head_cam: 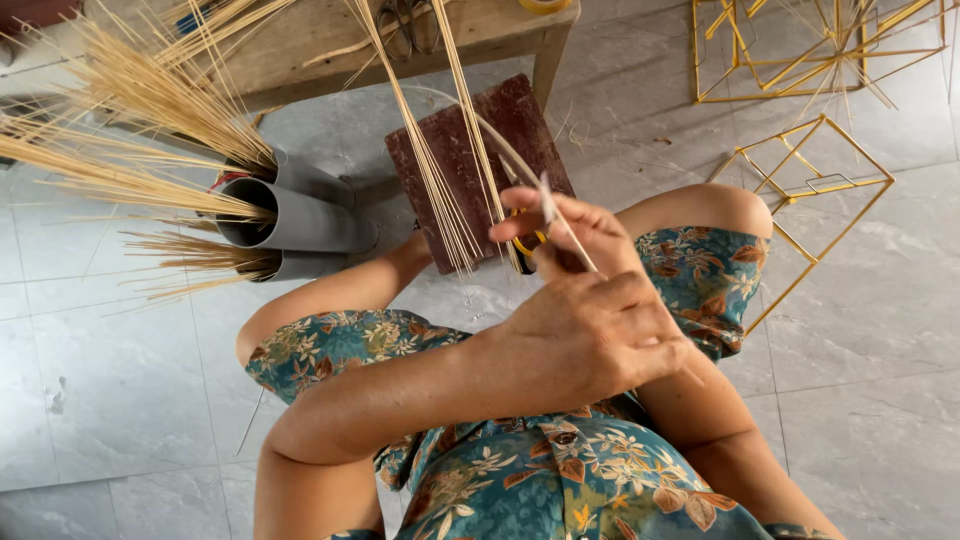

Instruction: The person sits on the floor and uses a knife to shave thin strips from bamboo sticks. They hold each stick with one hand and draw the knife along its length, producing fine shavings that fall away. The process is repeated on multiple sticks.

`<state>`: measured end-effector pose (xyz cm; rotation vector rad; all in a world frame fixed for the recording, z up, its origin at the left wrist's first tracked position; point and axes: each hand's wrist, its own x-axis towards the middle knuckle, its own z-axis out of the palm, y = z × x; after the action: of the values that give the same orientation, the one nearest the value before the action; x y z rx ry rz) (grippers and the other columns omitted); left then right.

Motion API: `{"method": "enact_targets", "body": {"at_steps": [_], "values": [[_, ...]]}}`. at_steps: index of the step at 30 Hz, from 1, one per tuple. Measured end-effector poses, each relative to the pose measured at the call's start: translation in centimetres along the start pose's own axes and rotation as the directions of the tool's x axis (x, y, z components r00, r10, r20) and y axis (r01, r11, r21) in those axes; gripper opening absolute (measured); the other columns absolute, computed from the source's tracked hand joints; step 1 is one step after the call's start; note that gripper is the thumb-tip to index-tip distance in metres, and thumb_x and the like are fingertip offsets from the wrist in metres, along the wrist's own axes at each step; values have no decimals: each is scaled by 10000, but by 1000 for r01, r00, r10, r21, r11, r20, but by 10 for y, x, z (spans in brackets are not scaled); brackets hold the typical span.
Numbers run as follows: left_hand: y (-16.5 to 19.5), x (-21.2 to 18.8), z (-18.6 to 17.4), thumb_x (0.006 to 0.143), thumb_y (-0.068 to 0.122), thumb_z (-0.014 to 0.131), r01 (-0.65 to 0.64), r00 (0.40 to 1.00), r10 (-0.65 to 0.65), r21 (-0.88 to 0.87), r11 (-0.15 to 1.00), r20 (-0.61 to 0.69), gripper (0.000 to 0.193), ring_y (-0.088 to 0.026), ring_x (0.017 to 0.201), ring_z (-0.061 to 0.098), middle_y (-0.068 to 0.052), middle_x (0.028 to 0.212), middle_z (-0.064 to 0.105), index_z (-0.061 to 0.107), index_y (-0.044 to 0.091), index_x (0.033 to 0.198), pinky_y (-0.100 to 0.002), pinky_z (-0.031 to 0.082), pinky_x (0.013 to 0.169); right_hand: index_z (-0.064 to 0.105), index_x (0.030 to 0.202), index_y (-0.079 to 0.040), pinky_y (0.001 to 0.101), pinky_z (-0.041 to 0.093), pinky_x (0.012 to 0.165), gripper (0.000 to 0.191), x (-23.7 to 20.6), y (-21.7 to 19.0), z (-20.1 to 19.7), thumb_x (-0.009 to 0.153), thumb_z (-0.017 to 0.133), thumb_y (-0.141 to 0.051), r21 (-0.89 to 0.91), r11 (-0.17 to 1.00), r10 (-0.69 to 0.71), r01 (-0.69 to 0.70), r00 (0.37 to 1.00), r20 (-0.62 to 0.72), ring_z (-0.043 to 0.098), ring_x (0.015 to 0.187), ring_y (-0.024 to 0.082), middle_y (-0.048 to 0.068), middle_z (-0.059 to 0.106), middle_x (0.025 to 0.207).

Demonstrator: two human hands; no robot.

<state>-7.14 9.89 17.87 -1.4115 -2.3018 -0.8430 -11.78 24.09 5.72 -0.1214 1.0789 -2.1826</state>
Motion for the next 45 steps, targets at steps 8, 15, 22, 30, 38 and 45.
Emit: {"method": "enact_targets", "body": {"at_steps": [8, 15, 22, 30, 38, 45], "values": [[0, -51, 39, 866, 150, 674, 125, 987, -108, -143, 982, 119, 194, -206, 957, 601, -8, 958, 658, 732, 117, 1048, -338, 536, 806, 672, 1216, 37, 200, 402, 484, 205, 22, -23, -10, 1057, 650, -90, -71, 953, -302, 295, 945, -122, 518, 531, 61, 122, 725, 892], [-2, -86, 49, 870, 129, 688, 185, 980, -162, -228, 956, 116, 241, -182, 1031, 623, 33, 1114, 705, 753, 141, 1101, -336, 553, 890, 707, 1054, -6, 192, 371, 436, 83, 40, -20, -23, 1012, 707, -79, -181, 935, -346, 304, 896, -279, 517, 505, 47, 91, 710, 804], [-1, -101, 59, 874, 144, 741, 269, 963, -254, -237, 933, 92, 225, -162, 1060, 636, 55, 1134, 717, 764, 167, 1097, -330, 549, 875, 716, 1023, -7, 199, 358, 424, 81, 43, -19, -25, 1007, 713, -86, -141, 933, -357, 331, 900, -249, 519, 504, 50, 93, 710, 780], [-10, -86, 38, 837, 107, 737, 230, 973, -230, -23, 973, 6, 290, -179, 1097, 611, 38, 1167, 708, 763, 198, 1111, -339, 558, 911, 632, 1330, -27, 170, 393, 470, 330, 34, -27, -5, 1035, 608, -173, -374, 903, -298, 212, 935, -191, 506, 539, 23, 42, 737, 972], [-30, -71, -20, 860, 72, 792, 361, 901, -302, 150, 921, -310, 357, -189, 981, 629, 23, 1155, 660, 750, 214, 1185, -319, 558, 863, 622, 1380, 29, 179, 368, 517, 394, 7, -22, -2, 1115, 533, -249, -307, 939, -208, 156, 967, -147, 478, 587, 47, 5, 601, 782], [-33, -60, -18, 796, 95, 811, 358, 887, -268, 192, 914, -377, 382, -197, 969, 629, 53, 1033, 650, 755, 239, 1146, -352, 557, 819, 591, 1222, 42, 240, 438, 499, 252, -6, 7, -7, 1087, 554, -168, 35, 988, -138, 153, 954, -267, 538, 579, 111, 27, 624, 841]]}}
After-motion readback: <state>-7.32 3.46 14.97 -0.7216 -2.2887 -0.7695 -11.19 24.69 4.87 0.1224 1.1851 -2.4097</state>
